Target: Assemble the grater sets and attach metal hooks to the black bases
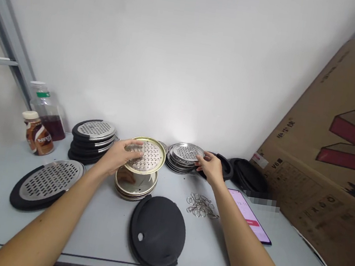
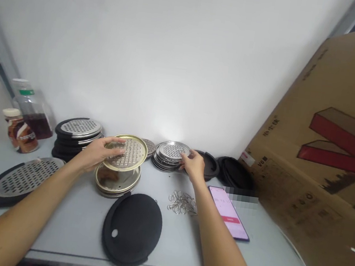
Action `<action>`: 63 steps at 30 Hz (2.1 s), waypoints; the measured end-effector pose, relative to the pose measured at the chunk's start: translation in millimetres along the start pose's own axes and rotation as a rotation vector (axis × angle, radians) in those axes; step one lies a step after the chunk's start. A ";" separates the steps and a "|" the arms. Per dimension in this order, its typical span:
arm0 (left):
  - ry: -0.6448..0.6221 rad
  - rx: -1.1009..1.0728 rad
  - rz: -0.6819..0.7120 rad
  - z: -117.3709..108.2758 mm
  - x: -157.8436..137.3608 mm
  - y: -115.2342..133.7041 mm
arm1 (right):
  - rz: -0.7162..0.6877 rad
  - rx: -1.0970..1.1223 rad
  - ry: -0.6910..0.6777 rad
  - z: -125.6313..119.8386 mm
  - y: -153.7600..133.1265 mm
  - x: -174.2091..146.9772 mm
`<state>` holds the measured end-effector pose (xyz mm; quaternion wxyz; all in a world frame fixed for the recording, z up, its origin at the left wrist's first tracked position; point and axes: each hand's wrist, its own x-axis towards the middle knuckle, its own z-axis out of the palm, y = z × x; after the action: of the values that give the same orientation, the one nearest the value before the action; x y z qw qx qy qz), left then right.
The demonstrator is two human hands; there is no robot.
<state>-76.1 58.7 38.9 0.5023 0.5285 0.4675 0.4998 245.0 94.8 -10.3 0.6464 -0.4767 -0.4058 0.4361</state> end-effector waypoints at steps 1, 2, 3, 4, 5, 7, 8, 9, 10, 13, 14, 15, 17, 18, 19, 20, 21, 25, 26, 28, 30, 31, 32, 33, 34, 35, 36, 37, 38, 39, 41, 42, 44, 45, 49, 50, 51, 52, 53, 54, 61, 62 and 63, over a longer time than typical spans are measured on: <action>-0.008 0.005 0.006 3.7 -1.6 -0.1 | -0.016 -0.028 0.022 -2.3 0.5 -1.6; -0.016 0.011 0.015 7.8 -3.7 0.0 | -0.033 -0.057 0.045 -4.3 -0.1 -3.4; -0.022 0.022 0.027 12.2 -6.3 0.3 | -0.050 -0.084 0.066 -5.9 -1.7 -5.5; -0.031 0.040 0.041 16.8 -9.1 0.8 | -0.064 -0.104 0.081 -6.9 -4.6 -8.2; -0.038 0.066 0.058 21.4 -12.3 1.4 | -0.079 -0.119 0.094 -7.0 -8.6 -11.8; -0.052 0.136 0.104 29.8 -19.1 2.8 | -0.113 -0.138 0.114 -2.8 -18.5 -22.5; -0.060 0.174 0.133 33.6 -22.5 3.5 | -0.122 -0.141 0.101 1.8 -23.5 -29.7; -0.064 0.210 0.167 37.1 -26.0 4.0 | -0.113 -0.130 0.056 8.2 -27.9 -38.2; -0.066 0.245 0.200 40.4 -29.3 4.2 | -0.085 -0.107 -0.022 16.0 -31.1 -47.5; -0.048 0.344 0.312 49.7 -37.7 2.4 | 0.039 0.080 -0.349 41.5 -32.1 -75.2; -0.034 0.375 0.362 52.4 -39.8 1.0 | 0.017 0.123 -0.378 48.4 -29.8 -82.6; -0.022 0.403 0.418 54.7 -41.5 -0.6 | -0.027 0.141 -0.368 53.7 -26.8 -88.3; -0.016 0.446 0.524 57.7 -43.3 -4.1 | -0.125 0.119 -0.295 58.6 -19.9 -94.4; -0.016 0.452 0.555 58.1 -43.3 -5.7 | -0.155 0.094 -0.261 58.7 -16.7 -95.0; -0.013 0.440 0.565 57.8 -42.5 -7.2 | -0.172 0.070 -0.235 57.7 -14.0 -94.4; -0.005 0.407 0.557 56.7 -41.0 -8.4 | -0.183 0.050 -0.213 56.2 -11.9 -93.2; 0.008 0.355 0.536 54.8 -38.8 -9.5 | -0.191 0.037 -0.201 54.5 -10.6 -91.7; 0.086 0.238 0.542 41.9 -26.1 -10.2 | -0.197 0.025 -0.266 51.9 -11.0 -89.0; 0.097 0.266 0.583 38.4 -23.5 -9.2 | -0.193 0.021 -0.301 52.3 -12.0 -89.7; 0.081 0.354 0.670 32.6 -20.5 -6.1 | -0.189 -0.012 -0.361 53.7 -14.0 -92.3; 0.025 0.427 0.731 29.5 -20.5 -2.4 | -0.203 -0.077 -0.388 55.0 -15.8 -95.7; -0.006 0.453 0.752 29.0 -21.2 -0.8 | -0.215 -0.111 -0.393 55.3 -16.5 -97.2; -0.032 0.471 0.769 29.1 -22.1 0.3 | -0.227 -0.138 -0.398 55.5 -17.0 -98.5; -0.054 0.483 0.781 29.7 -23.0 0.9 | -0.233 -0.154 -0.410 55.5 -17.4 -99.4; -0.074 0.494 0.788 30.4 -23.7 0.9 | -0.234 -0.159 -0.429 55.4 -17.6 -100.0; -0.094 0.506 0.789 31.1 -24.2 0.4 | -0.228 -0.156 -0.454 55.1 -17.7 -100.1; -0.109 0.518 0.785 31.7 -24.3 -0.5 | -0.217 -0.148 -0.479 54.7 -17.7 -100.0; -0.123 0.530 0.774 32.1 -24.1 -1.6 | -0.203 -0.141 -0.502 54.1 -17.6 -99.5; -0.137 0.541 0.759 32.1 -23.9 -2.8 | -0.188 -0.136 -0.521 53.5 -17.5 -98.9; -0.148 0.552 0.745 32.0 -23.6 -4.0 | -0.173 -0.134 -0.535 52.9 -17.4 -98.1; -0.155 0.580 0.743 31.4 -23.3 -6.0 | -0.150 -0.133 -0.549 51.8 -17.4 -96.5; -0.152 0.596 0.758 31.1 -23.3 -6.7 | -0.144 -0.135 -0.547 51.3 -17.3 -95.7; -0.133 0.614 0.804 31.0 -23.4 -7.9 | -0.139 -0.139 -0.529 50.8 -17.2 -94.6; -0.124 0.612 0.824 31.1 -23.3 -8.4 | -0.140 -0.143 -0.519 50.8 -17.0 -94.3; -0.115 0.600 0.838 31.7 -21.7 -9.7 | -0.154 -0.141 -0.502 52.1 -14.8 -94.6; -0.105 0.616 0.842 31.9 -21.4 -9.7 | -0.155 -0.138 -0.502 52.6 -13.9 -94.6; -0.085 0.642 0.861 32.2 -21.4 -9.4 | -0.157 -0.136 -0.496 53.1 -13.0 -94.4; -0.056 0.677 0.897 32.9 -22.2 -8.6 | -0.160 -0.137 -0.482 53.5 -12.2 -94.0; -0.027 0.715 0.948 33.9 -23.8 -7.6 | -0.166 -0.141 -0.459 53.8 -11.6 -93.2; -0.011 0.755 1.006 35.5 -26.4 -6.2 | -0.175 -0.148 -0.426 53.9 -11.4 -92.3; -0.235 1.067 1.031 57.0 -53.9 -7.5 | -0.397 -0.192 -0.198 52.5 -19.3 -95.4; -0.235 1.088 1.019 59.3 -55.5 -9.9 | -0.430 -0.216 -0.179 52.6 -20.3 -97.6; -0.225 1.098 1.005 61.0 -56.2 -12.2 | -0.458 -0.245 -0.163 52.8 -20.8 -99.7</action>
<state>-18.6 -0.5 23.7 -0.0775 0.9005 0.2978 0.3072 170.1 10.5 10.4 0.6307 -0.4105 -0.6036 0.2631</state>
